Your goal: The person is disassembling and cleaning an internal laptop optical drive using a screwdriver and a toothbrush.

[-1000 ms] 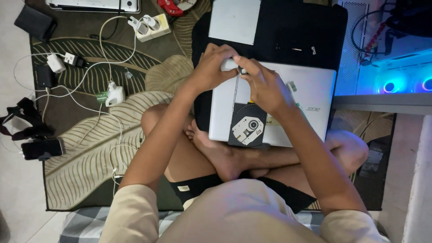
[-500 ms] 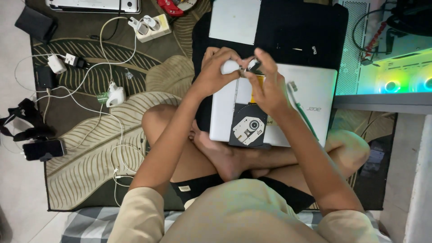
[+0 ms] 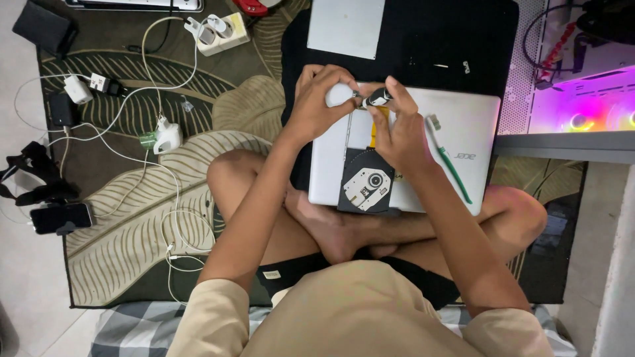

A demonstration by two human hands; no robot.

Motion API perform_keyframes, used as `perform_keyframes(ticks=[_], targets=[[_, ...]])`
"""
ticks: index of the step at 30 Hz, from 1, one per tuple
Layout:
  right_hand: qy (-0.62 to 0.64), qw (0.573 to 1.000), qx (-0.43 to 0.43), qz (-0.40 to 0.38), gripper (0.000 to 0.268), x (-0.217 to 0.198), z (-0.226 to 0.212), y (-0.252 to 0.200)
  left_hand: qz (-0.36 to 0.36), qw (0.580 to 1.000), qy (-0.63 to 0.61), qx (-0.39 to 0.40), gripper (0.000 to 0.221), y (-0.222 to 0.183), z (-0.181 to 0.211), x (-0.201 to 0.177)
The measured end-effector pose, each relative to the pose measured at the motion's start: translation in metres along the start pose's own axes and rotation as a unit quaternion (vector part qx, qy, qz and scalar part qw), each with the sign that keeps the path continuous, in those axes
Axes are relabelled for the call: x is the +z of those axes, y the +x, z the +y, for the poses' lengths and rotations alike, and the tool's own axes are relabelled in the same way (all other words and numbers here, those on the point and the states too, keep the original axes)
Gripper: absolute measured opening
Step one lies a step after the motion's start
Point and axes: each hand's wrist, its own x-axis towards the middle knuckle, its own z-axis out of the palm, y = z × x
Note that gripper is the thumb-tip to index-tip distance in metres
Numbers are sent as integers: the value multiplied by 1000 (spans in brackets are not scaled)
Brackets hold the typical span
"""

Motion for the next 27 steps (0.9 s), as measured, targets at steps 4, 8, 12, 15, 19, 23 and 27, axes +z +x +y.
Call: perform_keyframes(ticks=[4,8,12,15,19,23,27], targets=[[-107,993,48,28,61,3,16,-17,9,1000,-7,2,20,-1,3,0],[-62,995,77,25,53,3,6,-9,11,1000,-8,17,19,0,1,-1],[-124,991,30,27,57,11,35,-33,17,999,-7,28,21,0,-1,0],[-106,989,84,57,55,7,20,-19,7,1000,-6,20,22,-1,-1,0],[-122,985,117,45,44,10,-16,0,-8,1000,-5,5,20,-1,1,-2],[-190,980,49,6,52,33,-22,-13,-47,998,-45,-21,21,1,0,-5],[-238,970,-16,38,77,52,-18,-24,-71,994,-81,-31,19,0,-2,-7]])
